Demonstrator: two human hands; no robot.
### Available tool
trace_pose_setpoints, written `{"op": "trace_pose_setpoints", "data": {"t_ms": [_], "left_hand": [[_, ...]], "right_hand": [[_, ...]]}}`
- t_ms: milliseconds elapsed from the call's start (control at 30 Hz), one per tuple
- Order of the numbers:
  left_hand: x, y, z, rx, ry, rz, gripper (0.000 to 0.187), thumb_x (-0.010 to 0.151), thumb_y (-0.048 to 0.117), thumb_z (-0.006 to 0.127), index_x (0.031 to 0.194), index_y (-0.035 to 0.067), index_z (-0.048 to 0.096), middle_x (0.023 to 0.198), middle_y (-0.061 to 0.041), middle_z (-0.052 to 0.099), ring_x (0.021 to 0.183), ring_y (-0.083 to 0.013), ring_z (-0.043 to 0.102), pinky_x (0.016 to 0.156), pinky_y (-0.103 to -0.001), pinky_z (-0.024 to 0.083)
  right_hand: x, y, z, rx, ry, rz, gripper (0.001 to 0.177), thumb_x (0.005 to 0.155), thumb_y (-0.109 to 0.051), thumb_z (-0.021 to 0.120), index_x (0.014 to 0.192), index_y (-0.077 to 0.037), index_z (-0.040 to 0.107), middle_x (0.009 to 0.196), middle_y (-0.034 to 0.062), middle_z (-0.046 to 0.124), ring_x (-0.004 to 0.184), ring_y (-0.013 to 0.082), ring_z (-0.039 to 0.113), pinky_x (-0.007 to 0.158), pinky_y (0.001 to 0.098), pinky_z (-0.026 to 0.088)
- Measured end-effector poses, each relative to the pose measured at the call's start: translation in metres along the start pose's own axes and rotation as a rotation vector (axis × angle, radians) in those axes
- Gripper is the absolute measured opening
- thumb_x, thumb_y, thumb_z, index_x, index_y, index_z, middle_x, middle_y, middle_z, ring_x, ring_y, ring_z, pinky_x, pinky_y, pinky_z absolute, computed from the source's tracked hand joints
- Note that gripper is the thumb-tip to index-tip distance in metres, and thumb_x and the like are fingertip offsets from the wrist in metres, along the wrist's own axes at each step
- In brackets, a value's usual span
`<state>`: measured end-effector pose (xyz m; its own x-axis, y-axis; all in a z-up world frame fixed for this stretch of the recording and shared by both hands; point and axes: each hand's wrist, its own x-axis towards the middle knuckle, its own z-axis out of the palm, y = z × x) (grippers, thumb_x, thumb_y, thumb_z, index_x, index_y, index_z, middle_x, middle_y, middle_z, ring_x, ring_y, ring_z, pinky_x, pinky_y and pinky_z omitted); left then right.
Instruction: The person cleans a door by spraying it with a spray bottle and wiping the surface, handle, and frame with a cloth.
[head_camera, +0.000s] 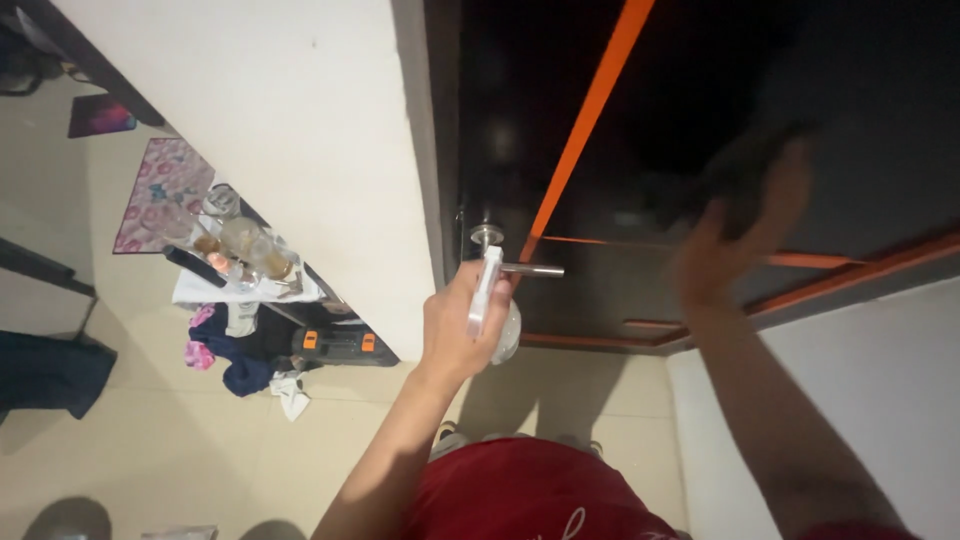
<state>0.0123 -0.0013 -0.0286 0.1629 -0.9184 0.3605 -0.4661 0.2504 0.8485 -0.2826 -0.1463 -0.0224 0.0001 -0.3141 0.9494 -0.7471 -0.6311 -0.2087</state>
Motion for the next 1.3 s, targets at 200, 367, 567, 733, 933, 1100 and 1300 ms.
{"op": "trace_pose_setpoints", "data": {"t_ms": [200,367,567,733,933,1100,1300], "left_hand": [[-0.003,-0.007,-0.008,-0.046,-0.011,-0.031,0.025,0.1,0.027,0.059,0.111,0.006,0.066,0.076,-0.013,0.072,0.07,-0.0312,0.075,0.066,-0.04,0.058],[-0.004,-0.013,-0.017,-0.074,-0.012,0.049,0.023,0.101,0.025,0.059,0.112,0.005,0.064,0.082,-0.014,0.074,0.074,-0.031,0.075,0.068,-0.039,0.058],[-0.007,-0.021,-0.026,-0.129,0.0,0.035,0.021,0.101,0.025,0.059,0.11,0.006,0.063,0.081,-0.013,0.073,0.073,-0.0301,0.076,0.068,-0.038,0.058],[-0.006,-0.023,-0.029,-0.129,0.014,0.038,0.021,0.101,0.025,0.06,0.11,0.006,0.064,0.084,-0.014,0.074,0.075,-0.0315,0.075,0.069,-0.039,0.058],[-0.008,-0.022,-0.033,-0.138,0.023,0.056,0.022,0.101,0.024,0.061,0.112,0.005,0.063,0.088,-0.014,0.074,0.079,-0.032,0.076,0.071,-0.038,0.058],[-0.013,-0.02,-0.04,-0.147,0.034,0.058,0.022,0.1,0.023,0.061,0.112,0.005,0.064,0.087,-0.014,0.074,0.077,-0.0317,0.075,0.07,-0.039,0.058],[-0.01,-0.025,-0.04,-0.142,0.017,0.078,0.021,0.101,0.024,0.06,0.111,0.005,0.062,0.088,-0.013,0.074,0.077,-0.0311,0.075,0.07,-0.039,0.058]], "right_hand": [[0.092,-0.027,0.023,0.211,0.061,-0.235,0.065,0.113,-0.024,0.055,0.165,-0.032,0.016,0.178,-0.0023,0.023,0.157,0.0187,0.027,0.129,0.0371,0.032],[0.112,-0.073,0.082,-0.161,-0.442,-0.525,0.07,0.084,-0.009,0.075,0.153,-0.01,0.057,0.159,0.0184,0.05,0.154,0.0425,0.034,0.126,0.0657,0.018],[0.051,-0.088,0.103,-0.189,-0.55,-0.704,0.059,0.093,-0.013,0.079,0.15,-0.007,0.063,0.158,0.0085,0.051,0.153,0.0304,0.042,0.124,0.0594,0.019],[-0.018,-0.07,0.103,-0.004,-0.791,-0.884,0.042,0.099,-0.007,0.063,0.141,-0.001,0.065,0.15,0.0121,0.06,0.147,0.0276,0.045,0.122,0.0469,0.032],[-0.032,-0.074,0.098,-0.111,-1.061,-1.014,0.043,0.093,-0.014,0.057,0.134,-0.002,0.064,0.146,0.0097,0.06,0.146,0.023,0.045,0.121,0.046,0.036],[0.015,-0.088,0.076,-0.068,-1.185,-0.976,0.038,0.093,-0.017,0.058,0.129,-0.008,0.069,0.14,0.0097,0.063,0.137,0.0245,0.051,0.113,0.0452,0.042],[0.112,-0.037,0.077,-0.229,-0.529,-0.467,0.022,0.098,-0.019,0.065,0.12,-0.017,0.067,0.12,0.0089,0.074,0.098,0.0318,0.063,0.083,0.0565,0.043]]}}
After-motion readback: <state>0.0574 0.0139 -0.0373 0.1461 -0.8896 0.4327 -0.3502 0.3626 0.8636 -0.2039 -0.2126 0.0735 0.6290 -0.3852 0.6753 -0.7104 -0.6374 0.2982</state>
